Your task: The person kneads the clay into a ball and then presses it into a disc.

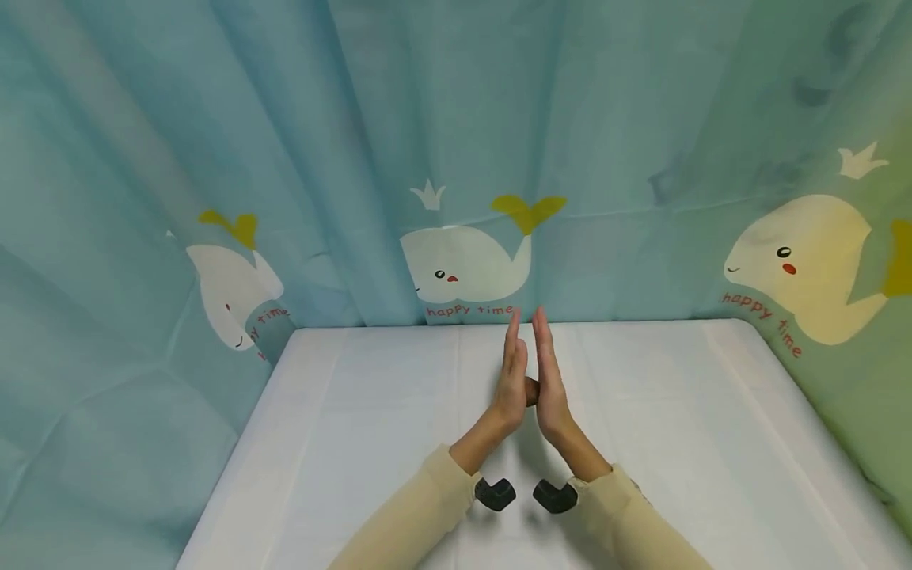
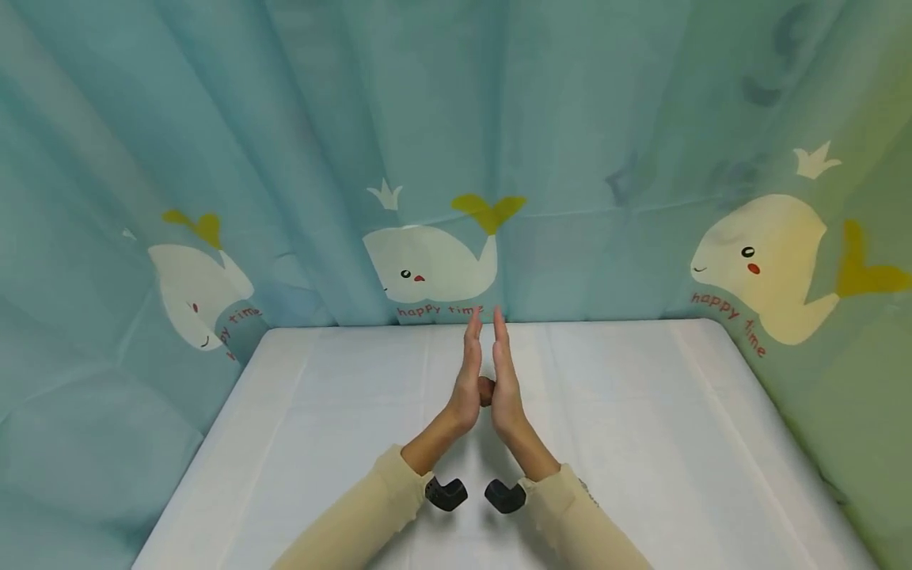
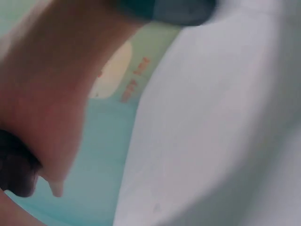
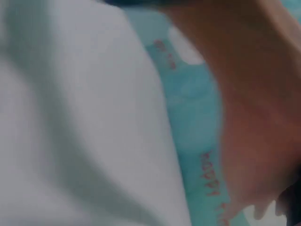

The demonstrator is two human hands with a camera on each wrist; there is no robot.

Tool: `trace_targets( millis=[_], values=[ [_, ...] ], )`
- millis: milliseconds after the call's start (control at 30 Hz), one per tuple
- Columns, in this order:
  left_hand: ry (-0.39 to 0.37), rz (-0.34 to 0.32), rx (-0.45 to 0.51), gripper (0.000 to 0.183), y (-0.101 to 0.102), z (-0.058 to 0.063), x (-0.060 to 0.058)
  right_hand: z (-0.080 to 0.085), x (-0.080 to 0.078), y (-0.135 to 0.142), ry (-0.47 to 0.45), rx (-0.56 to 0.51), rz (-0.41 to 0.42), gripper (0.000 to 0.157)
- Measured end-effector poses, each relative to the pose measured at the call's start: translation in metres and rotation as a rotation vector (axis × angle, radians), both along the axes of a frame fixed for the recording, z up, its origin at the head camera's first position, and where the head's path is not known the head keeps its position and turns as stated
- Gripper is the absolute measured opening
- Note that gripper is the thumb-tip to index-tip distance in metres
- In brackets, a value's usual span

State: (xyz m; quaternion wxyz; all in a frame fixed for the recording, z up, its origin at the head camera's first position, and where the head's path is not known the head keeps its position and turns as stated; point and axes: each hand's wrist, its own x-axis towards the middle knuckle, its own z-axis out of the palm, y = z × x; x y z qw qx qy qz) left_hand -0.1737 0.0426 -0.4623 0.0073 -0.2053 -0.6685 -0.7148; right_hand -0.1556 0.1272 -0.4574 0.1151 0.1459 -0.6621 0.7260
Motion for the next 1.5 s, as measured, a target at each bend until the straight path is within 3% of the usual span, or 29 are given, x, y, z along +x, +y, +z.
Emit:
trace_targets(
  millis=[100,300,467,600,767,900,1100,1300,1433,1500],
  values=[
    [-0.001,-0.059,-0.009,0.061,0.004,-0.001,0.010,0.004,-0.006,0.009,-0.025,-0.036,-0.018,0.054],
    [-0.042,-0.042,0.108,0.061,0.010,0.009,0.023,0.003,-0.011,0.016,0.004,-0.025,0.007,0.057],
    [-0.046,-0.010,0.182,0.065,0.006,0.021,0.019,-0.002,-0.006,0.008,0.018,-0.016,0.033,0.058],
    [-0.019,0.030,0.182,0.063,0.004,0.024,0.011,-0.003,0.002,0.000,0.015,-0.012,0.063,0.057],
    [0.059,0.045,0.113,0.064,0.006,0.014,0.004,0.000,0.008,-0.001,0.015,-0.063,0.059,0.055],
    [0.071,0.037,0.106,0.065,0.008,0.003,0.003,0.008,0.008,0.001,0.026,-0.048,0.037,0.055],
    [0.079,0.090,0.127,0.060,0.007,-0.003,-0.003,0.014,0.014,-0.002,0.010,-0.004,0.050,0.058],
    [-0.020,-0.024,0.165,0.060,0.011,-0.006,0.007,0.017,0.010,0.002,0.026,0.019,0.010,0.058],
    [-0.105,-0.095,0.245,0.062,0.014,0.001,0.015,0.016,0.002,0.008,0.034,0.051,-0.011,0.058],
    [-0.093,-0.127,0.228,0.062,0.012,0.008,0.017,0.013,0.000,0.011,0.020,0.048,-0.023,0.057]
  ],
)
